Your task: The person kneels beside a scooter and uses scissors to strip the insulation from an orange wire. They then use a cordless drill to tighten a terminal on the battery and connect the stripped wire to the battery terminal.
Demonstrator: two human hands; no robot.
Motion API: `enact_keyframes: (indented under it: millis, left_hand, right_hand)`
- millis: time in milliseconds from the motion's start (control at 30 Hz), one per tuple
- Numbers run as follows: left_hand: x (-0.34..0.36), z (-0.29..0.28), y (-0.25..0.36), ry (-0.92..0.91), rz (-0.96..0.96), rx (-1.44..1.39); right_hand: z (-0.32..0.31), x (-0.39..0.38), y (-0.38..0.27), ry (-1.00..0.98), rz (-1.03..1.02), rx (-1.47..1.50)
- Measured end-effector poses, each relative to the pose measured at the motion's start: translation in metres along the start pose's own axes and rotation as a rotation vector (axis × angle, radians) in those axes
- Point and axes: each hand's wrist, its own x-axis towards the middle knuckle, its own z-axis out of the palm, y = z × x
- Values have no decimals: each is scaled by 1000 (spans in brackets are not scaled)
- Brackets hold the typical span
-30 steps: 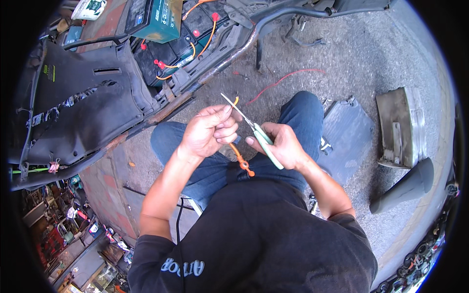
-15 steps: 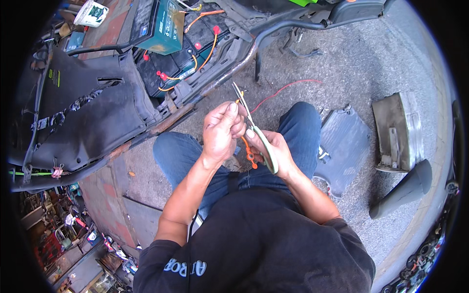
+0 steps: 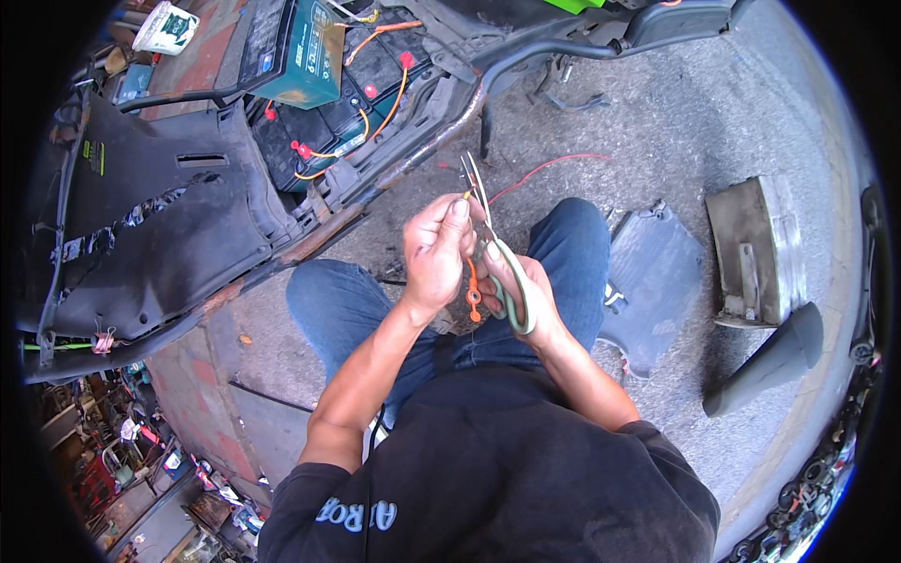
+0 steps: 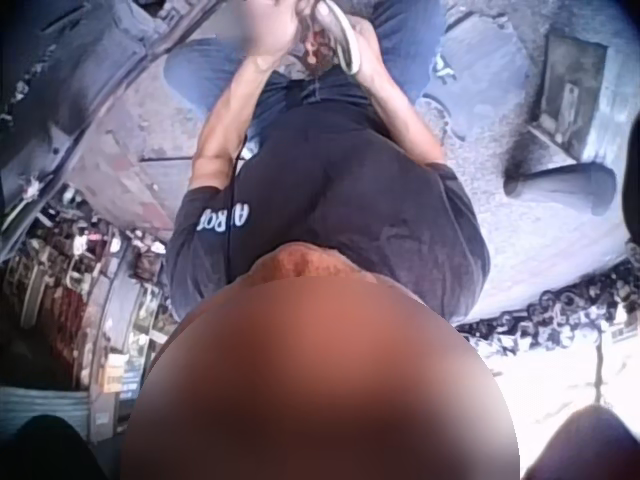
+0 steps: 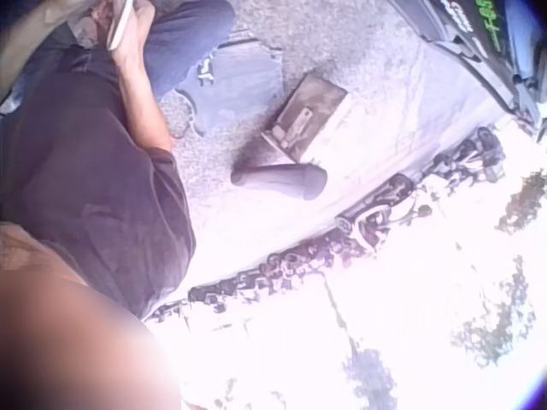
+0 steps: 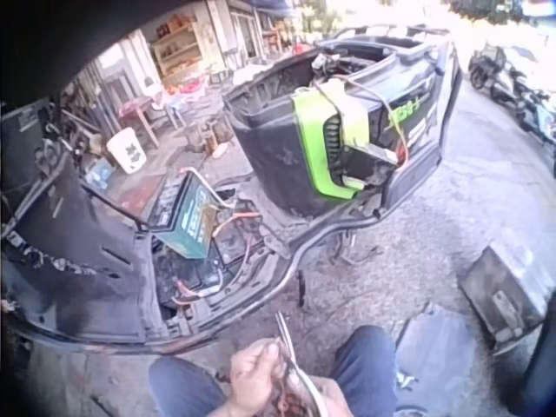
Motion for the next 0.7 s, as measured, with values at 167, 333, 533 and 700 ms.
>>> enact_keyframes:
  millis: [167,333,533,700]
  left_hand:
    - [-16,-1,2,-23,257,184]
    - [1,-51,9,79,-37,-46]
    - [10,-87,19,40,-147,-143]
    - [33,-89,22,5,-112,-170]
  right_hand:
    - [-80,59,-20,787,-271,406]
    - [-132,106,27,485,-153,-192]
    - [-134,183,108,607,306,-810]
    - [-139,172,130,320,419,-1503]
